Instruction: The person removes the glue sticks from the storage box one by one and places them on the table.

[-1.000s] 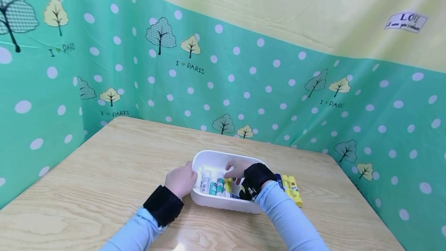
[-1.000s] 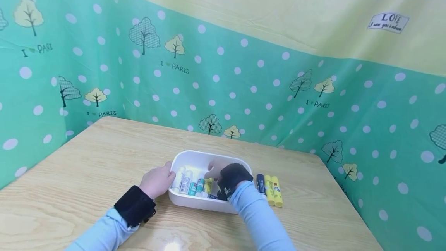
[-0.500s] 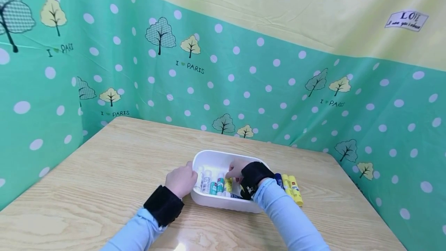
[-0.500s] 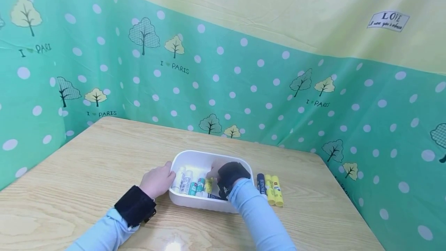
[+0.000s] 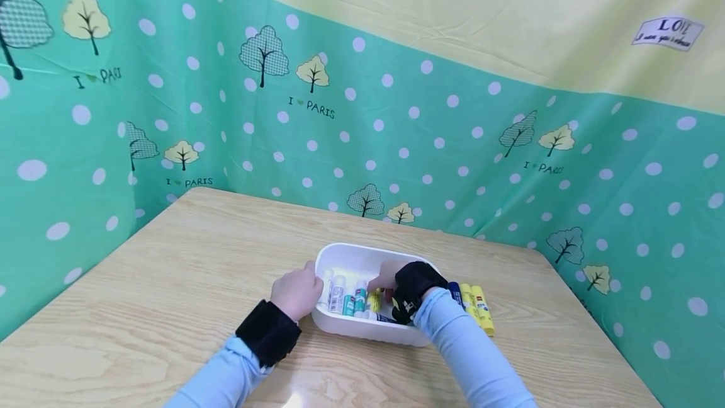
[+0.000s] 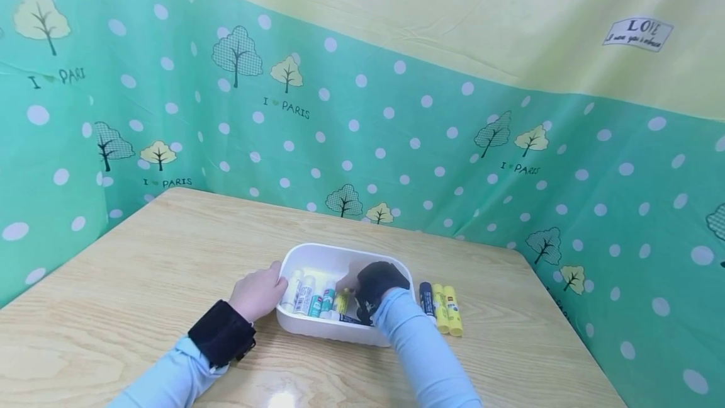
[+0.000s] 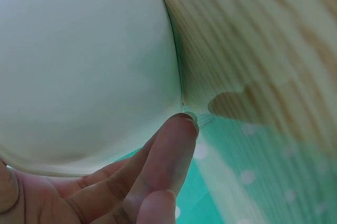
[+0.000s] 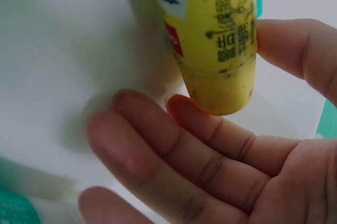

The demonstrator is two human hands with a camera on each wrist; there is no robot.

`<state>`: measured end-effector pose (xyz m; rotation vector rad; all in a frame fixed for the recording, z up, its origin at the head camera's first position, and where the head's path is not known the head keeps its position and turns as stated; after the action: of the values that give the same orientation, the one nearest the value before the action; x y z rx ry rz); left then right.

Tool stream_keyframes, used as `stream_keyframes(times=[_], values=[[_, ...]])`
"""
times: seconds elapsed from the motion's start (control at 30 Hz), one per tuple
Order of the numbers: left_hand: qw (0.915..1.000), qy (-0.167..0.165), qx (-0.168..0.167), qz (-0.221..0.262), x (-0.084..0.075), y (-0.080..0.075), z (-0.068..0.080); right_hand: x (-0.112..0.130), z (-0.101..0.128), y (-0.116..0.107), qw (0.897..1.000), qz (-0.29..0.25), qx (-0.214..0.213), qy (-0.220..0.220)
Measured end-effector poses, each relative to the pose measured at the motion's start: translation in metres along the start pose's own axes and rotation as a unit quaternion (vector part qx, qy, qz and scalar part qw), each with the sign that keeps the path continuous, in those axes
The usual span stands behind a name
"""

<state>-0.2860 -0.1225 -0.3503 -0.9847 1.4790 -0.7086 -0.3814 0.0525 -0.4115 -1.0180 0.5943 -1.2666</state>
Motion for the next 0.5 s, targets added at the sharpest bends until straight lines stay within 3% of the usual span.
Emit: stream_keyframes(times=[0.2, 0.37, 0.5], values=[[1.0000, 0.000, 0.002, 0.002, 0.000, 0.001, 0.000, 0.003, 0.004, -0.004, 0.997, -0.075, 0.003, -0.014], [1.0000, -0.002, 0.004, 0.002, 0.000, 0.000, 0.001, 0.008, 0.011, -0.013, 0.990, -0.125, -0.051, -0.031], [0.9999, -0.006, 0.012, 0.003, 0.000, 0.000, 0.000, 0.017, 0.019, -0.022, 0.987, -0.118, -0.100, -0.045]])
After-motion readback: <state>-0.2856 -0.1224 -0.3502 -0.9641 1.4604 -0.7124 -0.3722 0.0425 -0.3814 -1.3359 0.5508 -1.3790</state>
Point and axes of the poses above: each hand's wrist, its own z-axis away from the middle knuckle, its own y-axis out of the palm, x = y × z, the point moved 9 cm from there along -z, towards the middle knuckle, and after that the axes turned 4 degrees about -y, right-handed, at the moved point
